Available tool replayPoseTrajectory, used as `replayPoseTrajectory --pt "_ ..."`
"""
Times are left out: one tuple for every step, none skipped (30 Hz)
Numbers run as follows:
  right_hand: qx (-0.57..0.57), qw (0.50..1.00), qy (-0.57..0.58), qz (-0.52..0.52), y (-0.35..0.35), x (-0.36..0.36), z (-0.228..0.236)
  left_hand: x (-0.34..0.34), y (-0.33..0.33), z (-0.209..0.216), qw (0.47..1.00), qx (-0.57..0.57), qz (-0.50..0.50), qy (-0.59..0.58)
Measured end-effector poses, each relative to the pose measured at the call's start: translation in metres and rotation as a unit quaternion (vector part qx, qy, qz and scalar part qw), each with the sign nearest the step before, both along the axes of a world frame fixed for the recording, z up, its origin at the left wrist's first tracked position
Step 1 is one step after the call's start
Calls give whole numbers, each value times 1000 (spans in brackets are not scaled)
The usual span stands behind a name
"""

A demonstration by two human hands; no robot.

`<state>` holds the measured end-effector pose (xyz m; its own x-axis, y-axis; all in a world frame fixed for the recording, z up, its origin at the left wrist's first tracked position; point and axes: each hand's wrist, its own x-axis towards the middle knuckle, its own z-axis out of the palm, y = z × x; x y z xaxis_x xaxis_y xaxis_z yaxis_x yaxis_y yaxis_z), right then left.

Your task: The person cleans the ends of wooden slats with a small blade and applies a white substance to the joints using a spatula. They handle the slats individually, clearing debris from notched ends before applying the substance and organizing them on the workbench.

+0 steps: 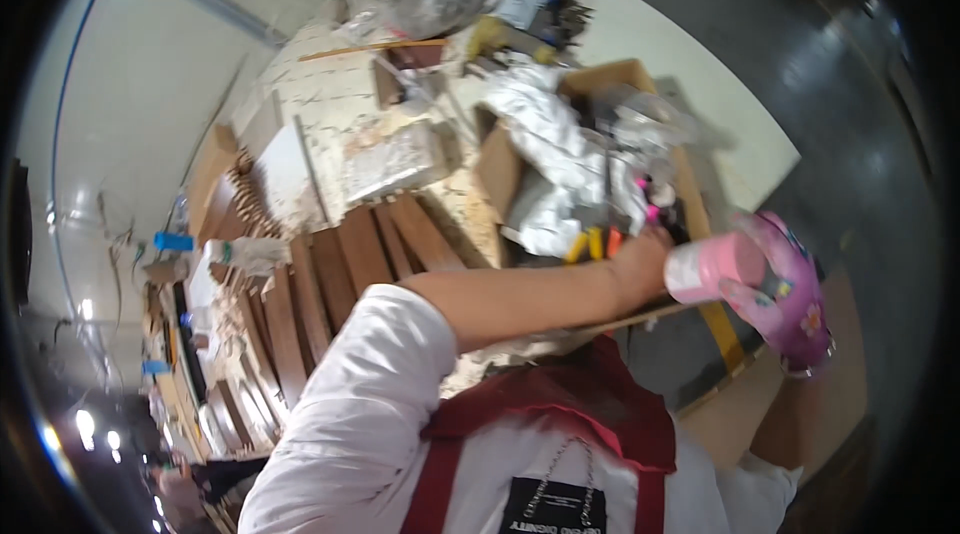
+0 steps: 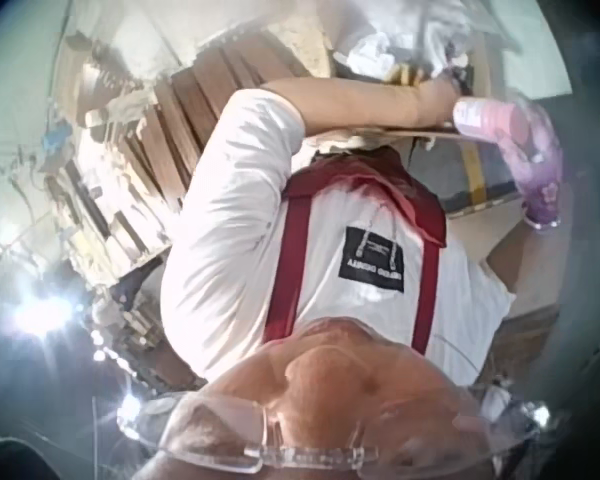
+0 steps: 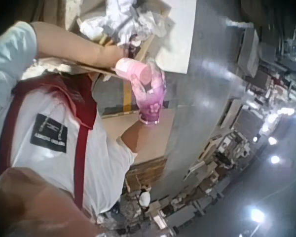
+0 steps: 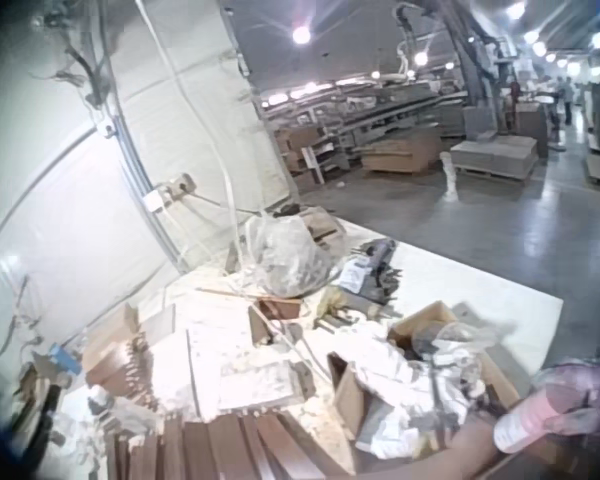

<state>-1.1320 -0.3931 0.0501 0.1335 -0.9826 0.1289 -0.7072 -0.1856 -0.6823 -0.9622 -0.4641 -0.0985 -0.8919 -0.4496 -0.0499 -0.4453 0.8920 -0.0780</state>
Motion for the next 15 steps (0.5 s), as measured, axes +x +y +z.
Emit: replayPoseTrajectory --pt "3 1000 -19 -8 6 -2 3 -3 -4 13 997 81 9 -3" --pt "1 999 -47 -6 4 -4 -3 5 -18 30 987 157 28 -19" --pt "9 997 -75 -16 4 -4 -3 10 -24 56 975 218 45 -27" --pt "15 994 -101 -25 6 -4 0 15 -27 78 958 277 61 -37" --pt "-11 994 -105 -23 3 -1 -1 23 -31 66 955 287 64 34" --pt "-22 990 -139 -9 0 0 -3 30 -36 53 947 295 72 106" --pt "-17 989 -144 -16 2 -4 -1 33 -39 62 938 301 28 173" --pt "-14 988 -151 -20 4 -6 -1 37 -42 77 923 304 -11 237" --pt "-12 988 -152 -25 3 -8 -1 43 -50 88 931 279 -9 233" --pt "-15 988 -151 -19 2 -7 3 51 -58 102 940 252 -5 230" --pt "-15 988 -150 -14 2 -7 2 58 -66 113 938 260 37 225" --pt "-10 988 -150 -20 4 -5 2 64 -72 125 935 270 75 219" --pt "5 995 -104 0 3 -3 3 68 -77 137 938 252 82 222" --pt "16 998 -59 29 -2 2 5 77 -82 149 942 229 96 227" --pt "34 997 -24 60 -8 12 2 85 -85 154 944 196 99 245"
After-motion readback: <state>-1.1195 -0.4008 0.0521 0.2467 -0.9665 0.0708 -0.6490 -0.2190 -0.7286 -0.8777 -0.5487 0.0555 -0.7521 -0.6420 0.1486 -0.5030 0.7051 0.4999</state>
